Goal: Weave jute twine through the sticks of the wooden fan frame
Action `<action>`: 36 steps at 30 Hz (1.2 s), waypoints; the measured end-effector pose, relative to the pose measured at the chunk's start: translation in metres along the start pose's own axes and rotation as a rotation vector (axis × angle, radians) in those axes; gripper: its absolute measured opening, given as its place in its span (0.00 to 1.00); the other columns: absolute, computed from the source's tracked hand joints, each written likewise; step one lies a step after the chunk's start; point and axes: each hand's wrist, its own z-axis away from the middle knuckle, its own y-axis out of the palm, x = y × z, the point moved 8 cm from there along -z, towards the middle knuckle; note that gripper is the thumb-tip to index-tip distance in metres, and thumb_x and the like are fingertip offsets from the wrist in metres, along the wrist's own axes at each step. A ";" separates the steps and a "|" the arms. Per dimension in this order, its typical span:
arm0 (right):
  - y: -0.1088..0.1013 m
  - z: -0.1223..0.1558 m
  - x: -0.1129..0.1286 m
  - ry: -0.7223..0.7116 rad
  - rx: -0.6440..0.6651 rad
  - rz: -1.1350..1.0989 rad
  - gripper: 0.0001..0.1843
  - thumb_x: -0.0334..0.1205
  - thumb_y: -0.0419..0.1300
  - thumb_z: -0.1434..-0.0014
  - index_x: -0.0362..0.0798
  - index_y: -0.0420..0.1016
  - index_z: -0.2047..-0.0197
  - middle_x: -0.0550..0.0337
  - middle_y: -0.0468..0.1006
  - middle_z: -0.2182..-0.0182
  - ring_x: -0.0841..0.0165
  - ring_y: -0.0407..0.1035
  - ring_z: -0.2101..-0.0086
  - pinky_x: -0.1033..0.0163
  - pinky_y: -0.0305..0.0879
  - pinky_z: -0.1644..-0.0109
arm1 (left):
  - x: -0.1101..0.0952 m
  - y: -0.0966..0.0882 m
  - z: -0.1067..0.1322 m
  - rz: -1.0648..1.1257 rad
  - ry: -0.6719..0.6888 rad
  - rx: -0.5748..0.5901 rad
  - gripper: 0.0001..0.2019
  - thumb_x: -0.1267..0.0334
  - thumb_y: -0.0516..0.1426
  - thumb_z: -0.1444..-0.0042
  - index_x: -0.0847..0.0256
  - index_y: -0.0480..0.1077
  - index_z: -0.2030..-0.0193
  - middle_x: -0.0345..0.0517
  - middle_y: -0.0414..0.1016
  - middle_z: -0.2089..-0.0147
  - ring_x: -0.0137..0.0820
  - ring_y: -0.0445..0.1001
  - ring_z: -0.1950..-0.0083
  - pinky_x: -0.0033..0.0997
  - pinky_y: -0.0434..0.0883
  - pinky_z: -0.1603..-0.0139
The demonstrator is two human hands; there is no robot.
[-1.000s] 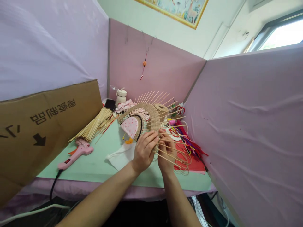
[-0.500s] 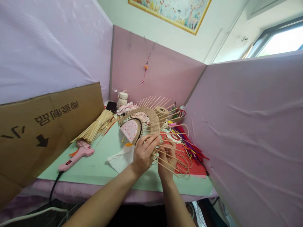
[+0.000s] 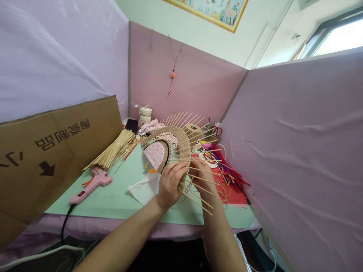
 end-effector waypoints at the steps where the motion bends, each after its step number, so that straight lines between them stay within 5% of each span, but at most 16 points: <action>1: 0.000 -0.001 0.000 0.005 0.012 0.020 0.16 0.40 0.72 0.60 0.46 0.69 0.74 0.70 0.63 0.81 0.79 0.53 0.81 0.71 0.48 0.78 | 0.000 0.000 0.000 -0.003 -0.001 0.002 0.18 0.69 0.49 0.36 0.62 0.64 0.40 0.57 0.75 0.44 0.38 0.70 0.41 0.46 0.70 0.42; 26: 0.004 0.005 0.012 0.084 0.124 0.127 0.20 0.45 0.74 0.61 0.46 0.67 0.74 0.74 0.57 0.85 0.81 0.45 0.84 0.71 0.38 0.81 | 0.004 0.005 0.005 -0.021 -0.013 0.024 0.21 0.66 0.49 0.35 0.59 0.62 0.36 0.55 0.74 0.43 0.38 0.69 0.40 0.45 0.69 0.41; 36: 0.007 0.002 0.010 -0.065 0.072 0.055 0.18 0.43 0.71 0.57 0.49 0.67 0.69 0.72 0.61 0.81 0.79 0.49 0.82 0.71 0.44 0.80 | 0.005 -0.005 -0.001 0.044 0.013 -0.030 0.21 0.69 0.51 0.36 0.57 0.66 0.37 0.54 0.74 0.43 0.38 0.70 0.41 0.45 0.70 0.42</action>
